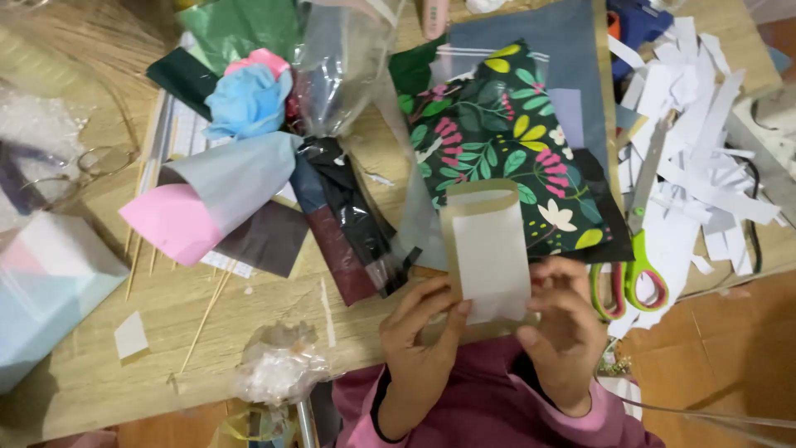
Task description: Wrapping a pink bouquet with multiple layers of colored paper and plastic film, secured with tape.
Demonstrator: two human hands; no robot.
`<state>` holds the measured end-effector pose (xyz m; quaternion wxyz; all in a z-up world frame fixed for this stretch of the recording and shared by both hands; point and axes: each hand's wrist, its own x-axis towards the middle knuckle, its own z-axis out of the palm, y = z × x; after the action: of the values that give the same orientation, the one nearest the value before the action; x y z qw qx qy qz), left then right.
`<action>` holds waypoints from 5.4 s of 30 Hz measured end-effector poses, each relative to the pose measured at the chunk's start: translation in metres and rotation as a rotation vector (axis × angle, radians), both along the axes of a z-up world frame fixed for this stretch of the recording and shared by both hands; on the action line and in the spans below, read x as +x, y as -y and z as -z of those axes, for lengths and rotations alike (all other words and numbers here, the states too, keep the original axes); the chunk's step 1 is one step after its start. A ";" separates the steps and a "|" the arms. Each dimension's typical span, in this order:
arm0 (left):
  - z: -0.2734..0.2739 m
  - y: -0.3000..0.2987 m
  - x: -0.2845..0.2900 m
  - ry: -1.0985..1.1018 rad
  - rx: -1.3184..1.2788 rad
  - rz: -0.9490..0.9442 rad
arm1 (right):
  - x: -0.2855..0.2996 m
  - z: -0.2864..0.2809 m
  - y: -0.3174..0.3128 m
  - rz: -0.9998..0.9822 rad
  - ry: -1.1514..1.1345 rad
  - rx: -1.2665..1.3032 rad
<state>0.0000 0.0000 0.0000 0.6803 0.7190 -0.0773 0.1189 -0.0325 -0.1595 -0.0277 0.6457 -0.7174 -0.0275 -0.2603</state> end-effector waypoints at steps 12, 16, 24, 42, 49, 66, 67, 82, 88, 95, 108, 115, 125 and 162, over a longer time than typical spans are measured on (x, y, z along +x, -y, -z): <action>-0.011 0.008 0.002 0.219 0.178 0.529 | -0.015 -0.007 0.010 0.113 -0.109 0.065; -0.004 0.012 0.007 0.113 0.179 0.177 | -0.009 0.014 0.037 0.300 -0.367 0.018; 0.016 0.020 0.009 -0.123 0.030 -0.060 | 0.007 0.000 0.028 0.242 -0.162 0.346; 0.010 0.042 0.026 0.089 -0.309 -0.215 | -0.013 0.063 0.054 0.357 0.113 -0.071; -0.021 0.065 0.051 0.074 -0.114 -0.210 | 0.034 -0.003 0.056 0.444 0.161 -0.217; 0.057 0.057 0.069 0.111 1.239 0.268 | 0.070 -0.026 0.059 0.138 -0.205 -0.776; 0.059 0.058 0.068 0.108 1.238 0.266 | 0.069 -0.027 0.056 0.135 -0.205 -0.776; 0.042 0.051 0.072 0.121 1.102 0.351 | 0.095 0.014 0.043 -0.034 -0.548 -0.976; 0.054 0.051 0.068 0.015 0.975 0.313 | 0.095 0.009 0.046 -0.059 -0.514 -0.683; 0.044 0.053 0.071 0.001 0.838 0.292 | 0.086 0.007 0.041 0.112 -0.198 -0.275; -0.070 -0.017 -0.004 0.155 0.226 -0.044 | 0.034 -0.002 -0.031 0.159 0.267 0.278; -0.061 -0.083 -0.032 0.090 0.465 -0.293 | 0.058 -0.040 -0.088 -0.083 -0.017 0.089; -0.092 -0.170 0.041 -0.048 0.767 0.234 | 0.077 -0.082 -0.105 -0.402 -0.091 -0.207; -0.015 -0.161 0.107 0.422 1.671 0.299 | 0.128 -0.013 -0.122 -0.255 -0.272 -0.508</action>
<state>0.1065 0.1606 0.0147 -0.0892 0.9277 -0.3570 0.0633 0.0953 -0.0375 -0.0150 0.4709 -0.8748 -0.0951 -0.0637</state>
